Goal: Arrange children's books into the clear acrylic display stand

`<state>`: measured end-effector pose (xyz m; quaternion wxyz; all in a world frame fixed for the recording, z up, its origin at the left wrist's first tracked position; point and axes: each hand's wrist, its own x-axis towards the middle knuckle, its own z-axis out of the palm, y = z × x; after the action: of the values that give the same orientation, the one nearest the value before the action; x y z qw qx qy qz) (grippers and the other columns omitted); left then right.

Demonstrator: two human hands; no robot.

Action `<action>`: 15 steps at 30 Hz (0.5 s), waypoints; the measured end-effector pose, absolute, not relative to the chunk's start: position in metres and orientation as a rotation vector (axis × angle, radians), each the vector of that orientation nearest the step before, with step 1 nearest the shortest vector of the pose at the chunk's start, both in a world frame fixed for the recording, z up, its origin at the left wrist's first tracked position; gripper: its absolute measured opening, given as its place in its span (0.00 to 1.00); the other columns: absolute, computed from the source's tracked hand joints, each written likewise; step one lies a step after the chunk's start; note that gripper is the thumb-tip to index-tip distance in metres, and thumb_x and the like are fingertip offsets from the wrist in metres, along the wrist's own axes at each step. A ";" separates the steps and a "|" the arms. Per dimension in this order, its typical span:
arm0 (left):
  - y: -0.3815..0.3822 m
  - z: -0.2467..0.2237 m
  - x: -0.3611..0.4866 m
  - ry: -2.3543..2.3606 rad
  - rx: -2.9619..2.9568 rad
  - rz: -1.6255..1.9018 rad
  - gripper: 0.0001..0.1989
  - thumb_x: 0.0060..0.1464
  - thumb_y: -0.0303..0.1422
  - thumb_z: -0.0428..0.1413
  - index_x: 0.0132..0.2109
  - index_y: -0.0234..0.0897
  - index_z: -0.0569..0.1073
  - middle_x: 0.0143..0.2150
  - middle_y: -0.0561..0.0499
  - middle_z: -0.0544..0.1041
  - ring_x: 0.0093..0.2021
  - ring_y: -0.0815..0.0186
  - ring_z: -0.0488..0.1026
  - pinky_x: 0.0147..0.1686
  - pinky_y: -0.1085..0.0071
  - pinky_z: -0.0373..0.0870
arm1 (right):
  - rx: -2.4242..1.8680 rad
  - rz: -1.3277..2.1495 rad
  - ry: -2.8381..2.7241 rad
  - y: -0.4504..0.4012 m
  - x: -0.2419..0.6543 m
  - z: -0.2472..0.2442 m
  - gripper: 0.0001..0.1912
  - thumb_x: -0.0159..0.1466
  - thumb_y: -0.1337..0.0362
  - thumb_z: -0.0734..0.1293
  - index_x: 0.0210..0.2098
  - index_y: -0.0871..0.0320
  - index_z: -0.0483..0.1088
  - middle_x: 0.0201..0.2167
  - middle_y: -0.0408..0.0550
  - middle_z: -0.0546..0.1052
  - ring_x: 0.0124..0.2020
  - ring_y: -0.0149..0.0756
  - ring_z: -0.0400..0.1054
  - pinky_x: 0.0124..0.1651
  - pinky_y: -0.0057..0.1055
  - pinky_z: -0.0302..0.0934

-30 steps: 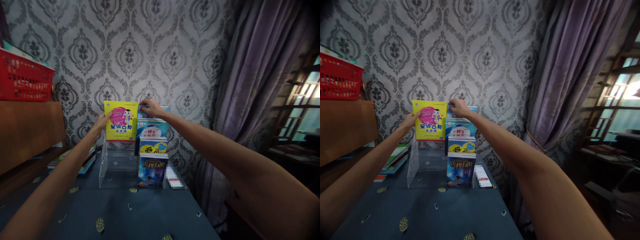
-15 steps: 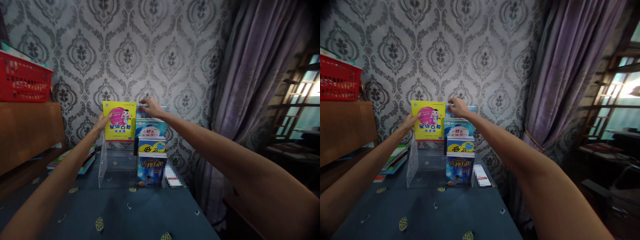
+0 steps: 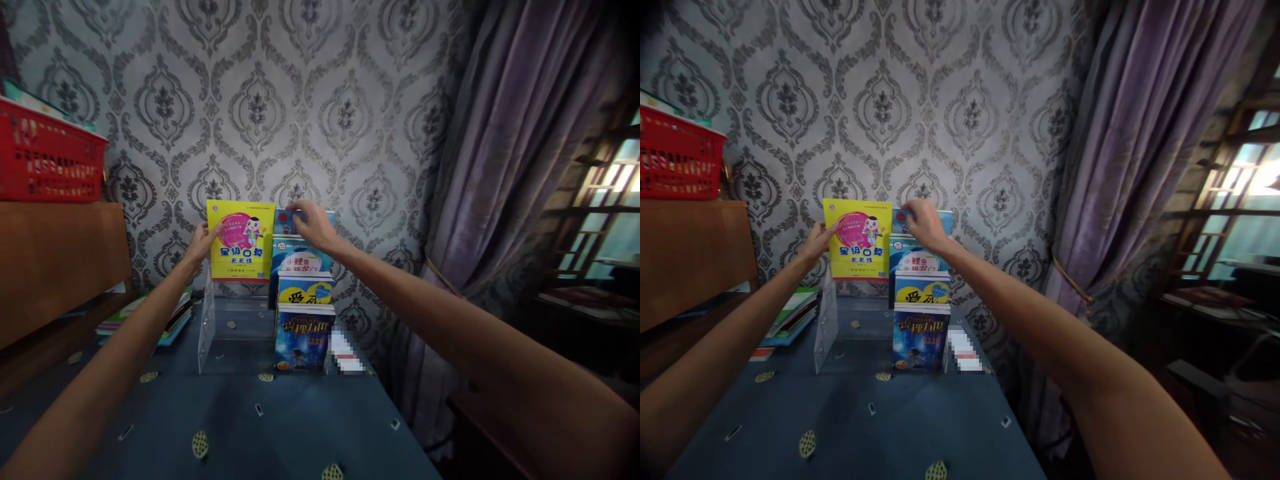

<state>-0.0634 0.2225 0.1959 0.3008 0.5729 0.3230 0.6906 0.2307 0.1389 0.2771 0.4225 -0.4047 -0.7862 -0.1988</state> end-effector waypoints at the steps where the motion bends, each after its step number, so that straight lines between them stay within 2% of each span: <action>1: 0.222 0.194 -0.066 0.880 1.516 1.850 0.26 0.54 0.48 0.63 0.51 0.37 0.66 0.41 0.44 0.82 0.40 0.59 0.82 0.35 0.66 0.79 | -0.965 -0.514 -1.979 0.131 0.228 0.269 0.18 0.64 0.72 0.58 0.48 0.60 0.75 0.48 0.55 0.79 0.53 0.47 0.69 0.60 0.43 0.61; 5: 0.219 0.177 -0.079 0.971 1.516 1.935 0.22 0.59 0.52 0.54 0.50 0.40 0.65 0.43 0.46 0.81 0.43 0.61 0.81 0.35 0.70 0.77 | -0.660 -0.500 -2.164 0.089 0.215 0.213 0.17 0.64 0.75 0.58 0.48 0.60 0.74 0.48 0.58 0.78 0.54 0.47 0.68 0.60 0.46 0.61; 9: 0.206 0.132 -0.100 1.170 1.516 1.991 0.21 0.60 0.54 0.47 0.46 0.41 0.64 0.41 0.46 0.80 0.44 0.61 0.80 0.36 0.70 0.75 | -0.383 -0.351 -2.414 0.044 0.198 0.118 0.17 0.65 0.76 0.58 0.47 0.57 0.73 0.46 0.56 0.79 0.53 0.43 0.69 0.56 0.43 0.65; 12: 0.186 0.084 -0.121 1.396 1.592 1.922 0.20 0.59 0.52 0.47 0.42 0.40 0.66 0.39 0.45 0.80 0.43 0.58 0.79 0.40 0.64 0.76 | -0.359 -0.184 -2.499 0.017 0.183 0.036 0.15 0.62 0.76 0.60 0.42 0.57 0.73 0.43 0.55 0.79 0.48 0.42 0.72 0.50 0.38 0.69; 15: 0.162 0.040 -0.142 1.639 1.715 1.816 0.15 0.53 0.47 0.53 0.39 0.40 0.69 0.42 0.42 0.80 0.52 0.49 0.75 0.56 0.50 0.70 | -0.512 0.132 -2.388 -0.004 0.168 -0.032 0.17 0.61 0.78 0.59 0.41 0.55 0.73 0.38 0.50 0.80 0.45 0.39 0.74 0.47 0.35 0.70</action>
<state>-0.1424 0.1620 0.0401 0.0770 0.5724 0.5471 0.6059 0.1679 -0.0041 -0.0321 0.3407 -0.1970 -0.9179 0.0508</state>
